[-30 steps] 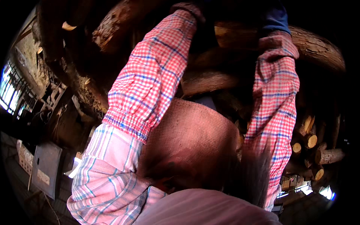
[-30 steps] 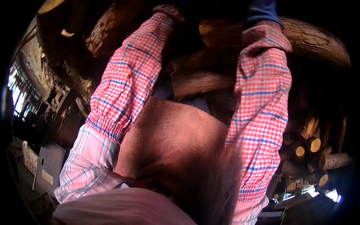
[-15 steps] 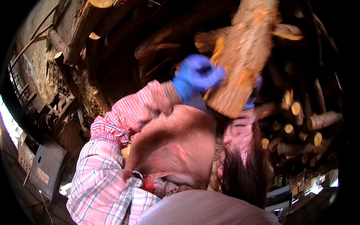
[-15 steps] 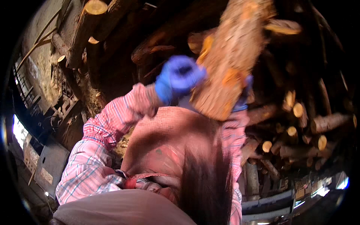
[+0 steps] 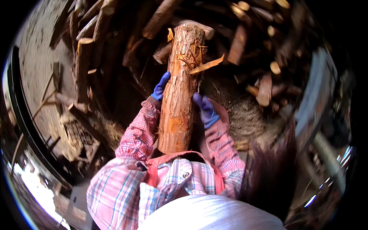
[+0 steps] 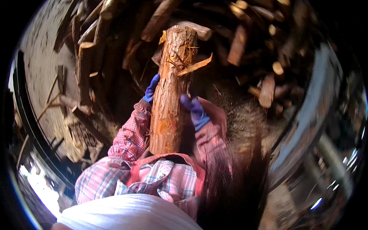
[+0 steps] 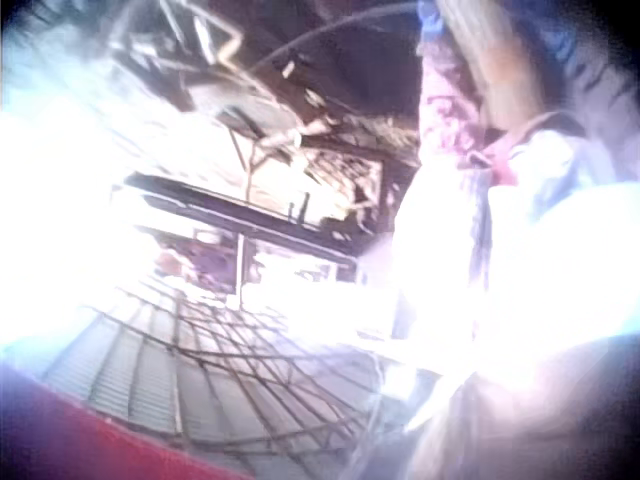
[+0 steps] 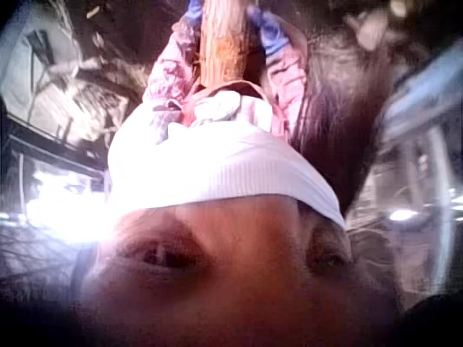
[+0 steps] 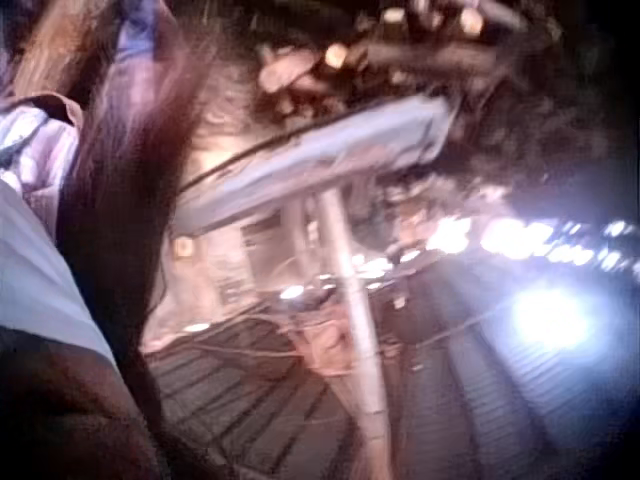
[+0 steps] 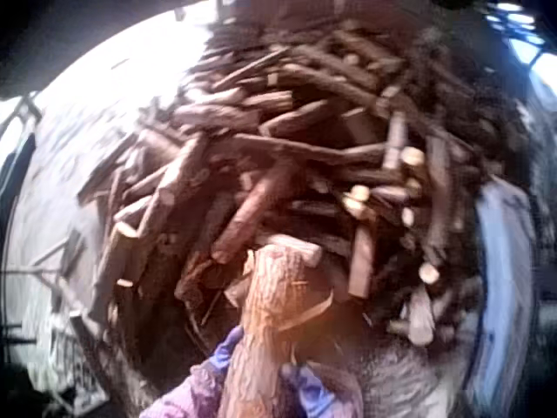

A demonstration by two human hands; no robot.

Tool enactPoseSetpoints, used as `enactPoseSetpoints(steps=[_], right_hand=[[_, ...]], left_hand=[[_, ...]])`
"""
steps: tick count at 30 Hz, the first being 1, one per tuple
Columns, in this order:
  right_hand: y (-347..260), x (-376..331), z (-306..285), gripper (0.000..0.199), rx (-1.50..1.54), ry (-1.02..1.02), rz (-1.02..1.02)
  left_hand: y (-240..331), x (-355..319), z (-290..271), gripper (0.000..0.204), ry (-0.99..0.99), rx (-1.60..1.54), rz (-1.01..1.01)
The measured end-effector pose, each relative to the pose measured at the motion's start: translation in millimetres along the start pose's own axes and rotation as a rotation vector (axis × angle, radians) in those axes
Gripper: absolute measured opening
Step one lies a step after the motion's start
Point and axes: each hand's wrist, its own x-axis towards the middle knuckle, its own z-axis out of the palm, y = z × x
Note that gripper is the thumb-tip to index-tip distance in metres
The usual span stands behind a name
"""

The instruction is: The person repeatedly picks up logs from a pile and feeds them into a wood chipper. They handle the logs one at a time, positioning them on the machine's feed table before they are pulled in.

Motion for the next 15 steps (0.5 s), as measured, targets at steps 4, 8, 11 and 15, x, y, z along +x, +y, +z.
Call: enactPoseSetpoints(steps=[4, 8, 11, 15], right_hand=[[22, -88, 2, 0.063, -0.135, 0.351, -0.156], [16, -152, -23, 0.082, 0.135, 0.366, -0.281], [2, -254, -28, 0.074, 0.067, 0.406, -0.432], [-13, -429, -54, 0.064, -0.145, 0.338, -0.56]], left_hand=[[-49, -73, 71, 0.039, -0.036, 0.382, 0.117], [-79, -127, 175, 0.034, -0.094, 0.524, 0.145], [-137, -169, 213, 0.029, -0.23, 0.476, 0.213], [-246, -252, 293, 0.027, -0.288, 0.379, 0.294]])
